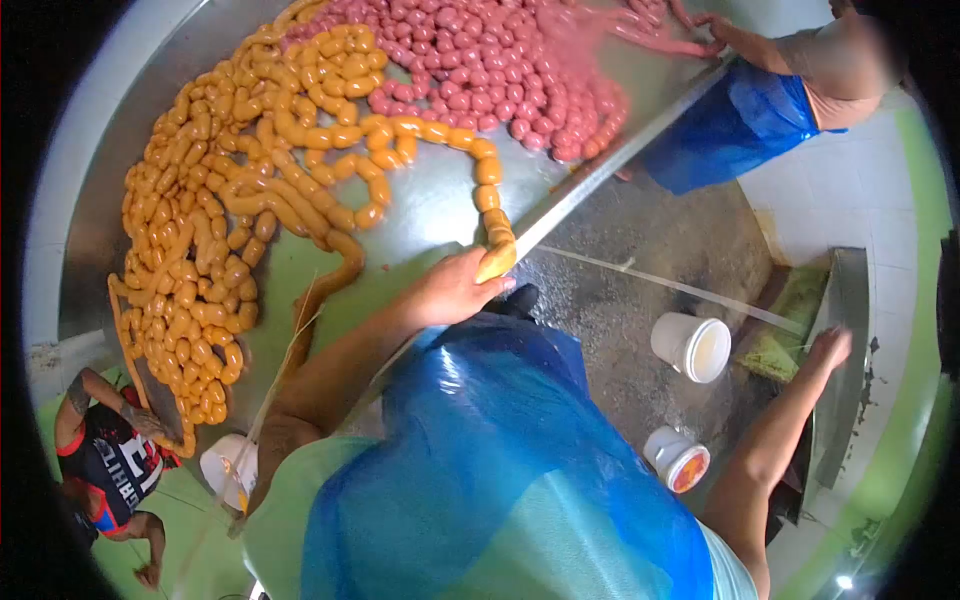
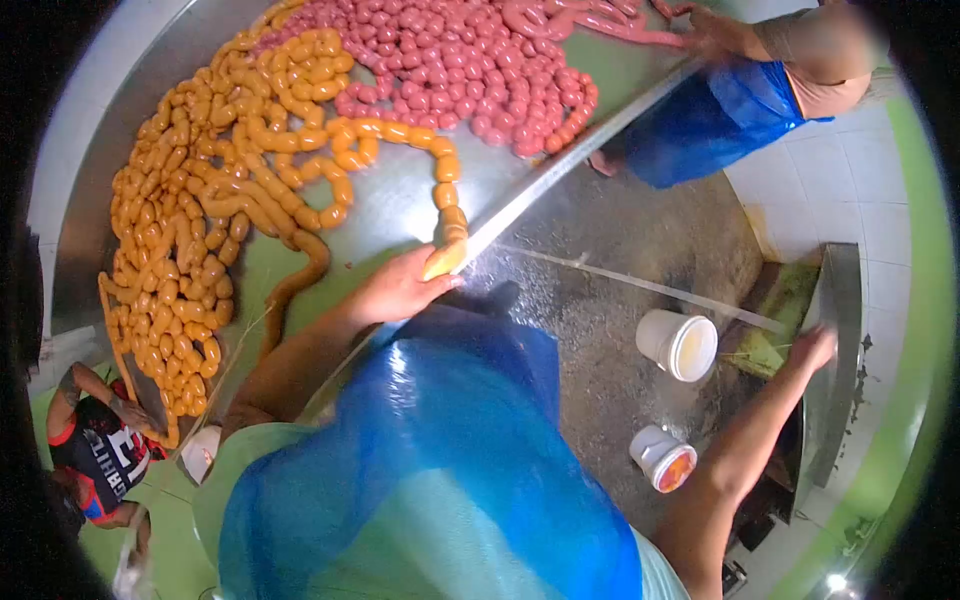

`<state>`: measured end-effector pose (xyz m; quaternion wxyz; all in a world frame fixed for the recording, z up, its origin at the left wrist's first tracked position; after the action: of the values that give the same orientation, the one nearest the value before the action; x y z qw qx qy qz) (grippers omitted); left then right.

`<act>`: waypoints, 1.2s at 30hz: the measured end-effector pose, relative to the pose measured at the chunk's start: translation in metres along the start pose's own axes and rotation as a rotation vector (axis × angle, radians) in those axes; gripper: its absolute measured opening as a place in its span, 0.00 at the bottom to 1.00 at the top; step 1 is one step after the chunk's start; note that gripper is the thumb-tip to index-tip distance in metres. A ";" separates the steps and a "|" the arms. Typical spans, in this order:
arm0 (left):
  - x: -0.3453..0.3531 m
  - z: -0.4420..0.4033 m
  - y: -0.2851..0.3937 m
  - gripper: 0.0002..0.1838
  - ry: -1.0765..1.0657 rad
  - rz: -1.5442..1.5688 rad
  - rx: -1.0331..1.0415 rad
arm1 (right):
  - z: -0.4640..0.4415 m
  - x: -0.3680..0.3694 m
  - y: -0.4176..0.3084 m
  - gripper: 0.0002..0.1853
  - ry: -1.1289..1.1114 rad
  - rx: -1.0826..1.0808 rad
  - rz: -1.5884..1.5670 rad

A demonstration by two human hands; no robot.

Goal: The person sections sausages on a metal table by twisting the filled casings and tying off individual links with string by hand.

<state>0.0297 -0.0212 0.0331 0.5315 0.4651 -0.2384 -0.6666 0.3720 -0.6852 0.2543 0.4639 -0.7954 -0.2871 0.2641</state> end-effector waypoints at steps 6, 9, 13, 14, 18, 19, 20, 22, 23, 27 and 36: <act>0.043 0.012 0.021 0.25 -0.041 0.063 0.109 | 0.545 0.194 -0.184 0.12 -1.876 -1.064 -0.016; 0.073 0.027 -0.018 0.20 -0.455 0.478 -0.228 | 0.668 0.192 -0.061 0.23 -2.064 0.988 -0.412; 0.051 0.077 -0.011 0.13 -0.755 1.194 -0.482 | 0.725 0.214 -0.115 0.13 -2.101 0.468 -0.851; 0.034 0.081 -0.008 0.11 -0.626 1.243 -0.486 | 0.724 0.212 -0.104 0.09 -2.285 0.332 -0.565; 0.021 0.070 -0.011 0.07 -0.477 1.386 -0.392 | 0.579 0.221 -0.093 0.09 -1.131 1.142 -1.142; 0.024 0.066 -0.012 0.06 -0.480 1.403 -0.329 | 0.523 0.213 -0.059 0.07 -0.883 1.100 -1.024; 0.024 0.063 -0.010 0.05 -0.463 1.393 -0.300 | 0.461 0.207 -0.012 0.04 -0.767 1.192 -1.130; 0.028 0.051 -0.028 0.05 -0.520 1.524 -0.331 | 0.287 0.154 0.035 0.04 -0.590 0.584 -0.415; 0.033 0.044 -0.036 0.04 -0.557 1.654 -0.359 | 0.159 0.110 0.143 0.04 -0.466 0.531 -0.384; 0.067 0.028 -0.016 0.06 -0.500 1.293 -0.367 | 0.139 0.086 0.062 0.05 -0.351 0.417 -0.251; 0.035 -0.011 -0.055 0.07 -0.463 1.077 -0.441 | 0.035 0.038 0.060 0.08 -0.429 0.205 -0.266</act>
<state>0.0124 -0.0342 -0.0292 0.8110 0.0025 -0.4052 -0.4220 0.3869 -0.6627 0.1796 0.5010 -0.6254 -0.4528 0.3910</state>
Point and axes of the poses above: each hand's wrist, its own z-axis away from the middle knuckle, its own x-axis out of the palm, y = z × x, the point moved 10 cm from there along -z, towards the middle knuckle, and after that the axes turned 14 degrees about -x, right-handed, at the moved point
